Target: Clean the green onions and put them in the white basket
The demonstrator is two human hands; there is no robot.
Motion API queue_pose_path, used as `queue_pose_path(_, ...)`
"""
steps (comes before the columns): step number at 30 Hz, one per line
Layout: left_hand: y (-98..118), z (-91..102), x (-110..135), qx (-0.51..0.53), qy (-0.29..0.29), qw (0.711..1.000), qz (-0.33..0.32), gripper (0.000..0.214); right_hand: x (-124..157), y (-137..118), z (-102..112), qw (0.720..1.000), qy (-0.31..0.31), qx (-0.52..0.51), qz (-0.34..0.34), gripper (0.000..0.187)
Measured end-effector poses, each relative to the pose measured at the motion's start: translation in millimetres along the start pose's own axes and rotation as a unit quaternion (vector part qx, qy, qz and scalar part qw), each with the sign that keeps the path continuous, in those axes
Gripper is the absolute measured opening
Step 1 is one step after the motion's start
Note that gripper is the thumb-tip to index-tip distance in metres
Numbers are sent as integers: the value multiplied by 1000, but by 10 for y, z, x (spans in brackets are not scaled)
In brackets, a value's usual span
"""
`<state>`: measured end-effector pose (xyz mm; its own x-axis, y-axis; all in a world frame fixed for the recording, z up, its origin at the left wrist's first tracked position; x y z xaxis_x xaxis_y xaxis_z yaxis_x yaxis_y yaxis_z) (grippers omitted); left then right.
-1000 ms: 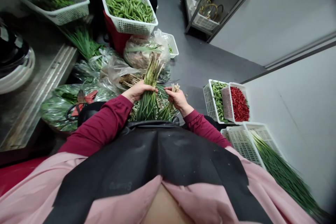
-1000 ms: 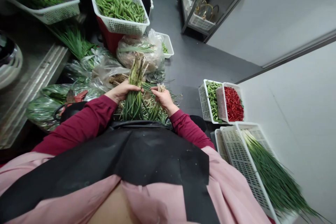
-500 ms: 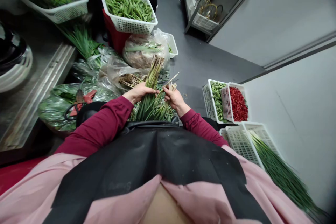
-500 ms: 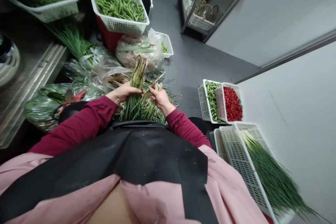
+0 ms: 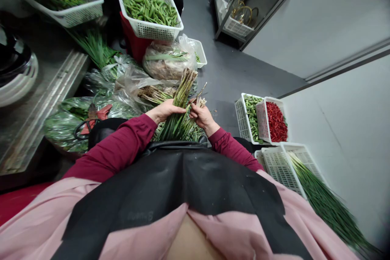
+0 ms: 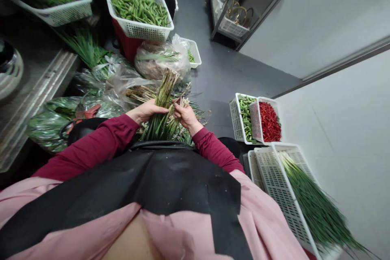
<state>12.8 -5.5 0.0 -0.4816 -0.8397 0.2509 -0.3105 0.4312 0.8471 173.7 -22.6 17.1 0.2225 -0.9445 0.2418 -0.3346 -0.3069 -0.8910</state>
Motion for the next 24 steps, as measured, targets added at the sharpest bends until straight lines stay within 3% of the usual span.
queue_pose_path(3, 26, -17, 13, -21, 24, 999, -15, 45, 17, 23, -18, 999, 15, 41, 4, 36)
queue_pose_path(8, 78, -10, 23, -77, 31, 996, -25, 38, 71, 54, -37, 982, 94, 167, -3, 34)
queue_pose_path(12, 76, 13, 38, -122, 27, 992, -7, 32, 68, -91, 46, 988, 136, 69, -11, 31)
queue_pose_path(17, 59, 74, 90, -162, -22, 987, 1, 30, -42, -586, 487, 965, 253, -36, 53, 23)
queue_pose_path(21, 49, 139, 137, -198, -51, 979, 21, 28, -86, -1056, 969, 931, 337, 66, 121, 18)
queue_pose_path(24, 49, 186, 159, -198, -54, 978, 23, 30, -36, -1219, 1166, 916, 350, 132, 148, 15)
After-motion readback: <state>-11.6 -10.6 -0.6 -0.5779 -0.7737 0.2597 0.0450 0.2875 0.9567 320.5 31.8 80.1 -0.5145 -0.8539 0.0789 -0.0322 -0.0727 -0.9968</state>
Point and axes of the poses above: each hand's wrist, its own x-axis away from the middle knuckle, its own z-axis out of the back of the hand, y = z × x, the point moved 1 cm from there along -x, towards the middle knuckle, and after that the axes turned 2 degrees about y, right-handed, at the moved point
